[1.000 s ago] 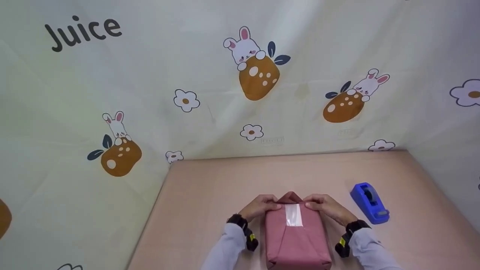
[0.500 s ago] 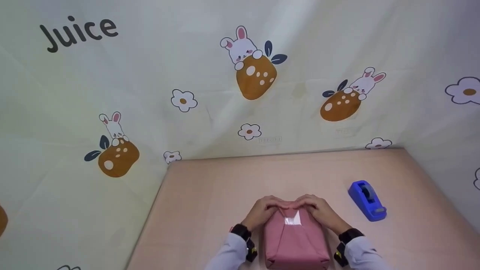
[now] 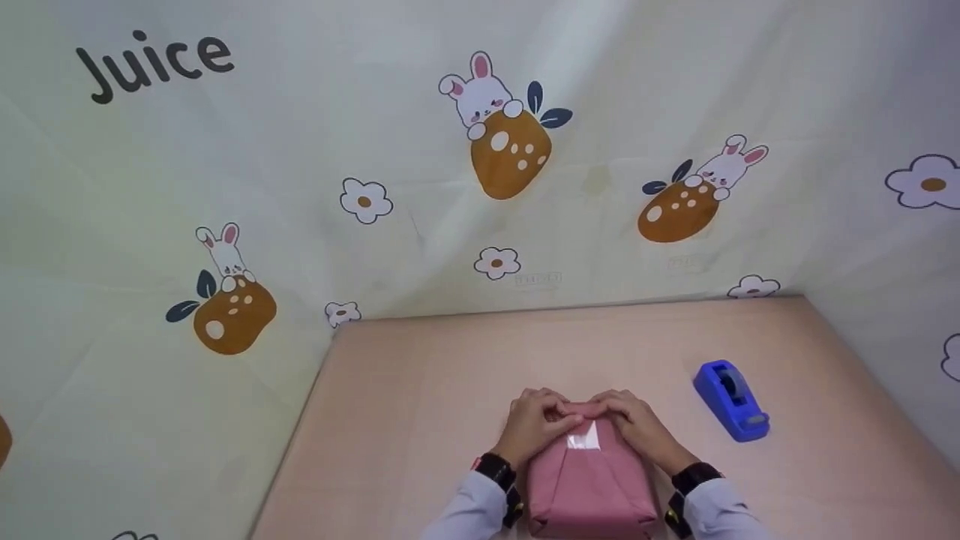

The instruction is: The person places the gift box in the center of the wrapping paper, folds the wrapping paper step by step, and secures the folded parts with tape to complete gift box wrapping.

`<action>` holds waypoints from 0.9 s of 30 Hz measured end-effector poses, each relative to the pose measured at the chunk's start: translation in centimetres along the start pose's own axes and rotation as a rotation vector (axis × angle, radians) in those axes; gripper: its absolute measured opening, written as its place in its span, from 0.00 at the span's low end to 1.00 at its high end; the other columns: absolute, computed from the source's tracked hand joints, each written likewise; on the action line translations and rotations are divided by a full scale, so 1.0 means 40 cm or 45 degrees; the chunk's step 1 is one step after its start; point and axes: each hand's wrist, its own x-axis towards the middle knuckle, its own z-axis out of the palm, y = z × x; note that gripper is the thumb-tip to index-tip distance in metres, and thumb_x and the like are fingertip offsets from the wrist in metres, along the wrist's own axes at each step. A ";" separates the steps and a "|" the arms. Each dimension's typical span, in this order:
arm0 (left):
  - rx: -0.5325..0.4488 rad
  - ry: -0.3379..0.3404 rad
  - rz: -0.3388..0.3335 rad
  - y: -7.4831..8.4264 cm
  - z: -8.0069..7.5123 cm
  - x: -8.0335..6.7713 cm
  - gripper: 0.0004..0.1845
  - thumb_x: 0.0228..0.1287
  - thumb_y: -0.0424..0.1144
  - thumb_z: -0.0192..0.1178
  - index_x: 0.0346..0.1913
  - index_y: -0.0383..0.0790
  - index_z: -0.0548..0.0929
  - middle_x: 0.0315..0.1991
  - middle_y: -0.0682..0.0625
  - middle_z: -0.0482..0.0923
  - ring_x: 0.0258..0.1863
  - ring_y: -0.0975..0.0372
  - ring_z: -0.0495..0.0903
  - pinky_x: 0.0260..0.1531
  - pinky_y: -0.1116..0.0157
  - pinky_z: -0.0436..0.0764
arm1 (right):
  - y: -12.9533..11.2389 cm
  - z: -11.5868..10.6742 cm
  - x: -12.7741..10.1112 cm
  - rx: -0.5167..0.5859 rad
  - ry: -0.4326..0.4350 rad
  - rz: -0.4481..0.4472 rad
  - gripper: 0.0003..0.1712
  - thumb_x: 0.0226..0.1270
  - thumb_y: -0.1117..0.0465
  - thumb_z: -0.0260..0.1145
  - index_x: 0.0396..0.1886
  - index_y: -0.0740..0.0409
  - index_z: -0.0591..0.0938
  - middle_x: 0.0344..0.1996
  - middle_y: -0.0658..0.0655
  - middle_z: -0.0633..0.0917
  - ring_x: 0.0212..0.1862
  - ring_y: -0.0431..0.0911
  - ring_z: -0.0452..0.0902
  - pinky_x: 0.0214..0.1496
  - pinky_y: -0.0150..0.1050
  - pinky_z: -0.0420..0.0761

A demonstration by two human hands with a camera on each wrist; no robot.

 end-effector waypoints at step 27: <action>0.449 -0.335 -0.032 0.076 -0.018 -0.020 0.23 0.59 0.56 0.53 0.54 0.52 0.67 0.54 0.52 0.67 0.54 0.54 0.66 0.51 0.50 0.66 | 0.032 0.025 -0.009 -0.013 0.117 -0.078 0.15 0.54 0.77 0.59 0.27 0.52 0.83 0.34 0.55 0.84 0.38 0.48 0.74 0.43 0.35 0.71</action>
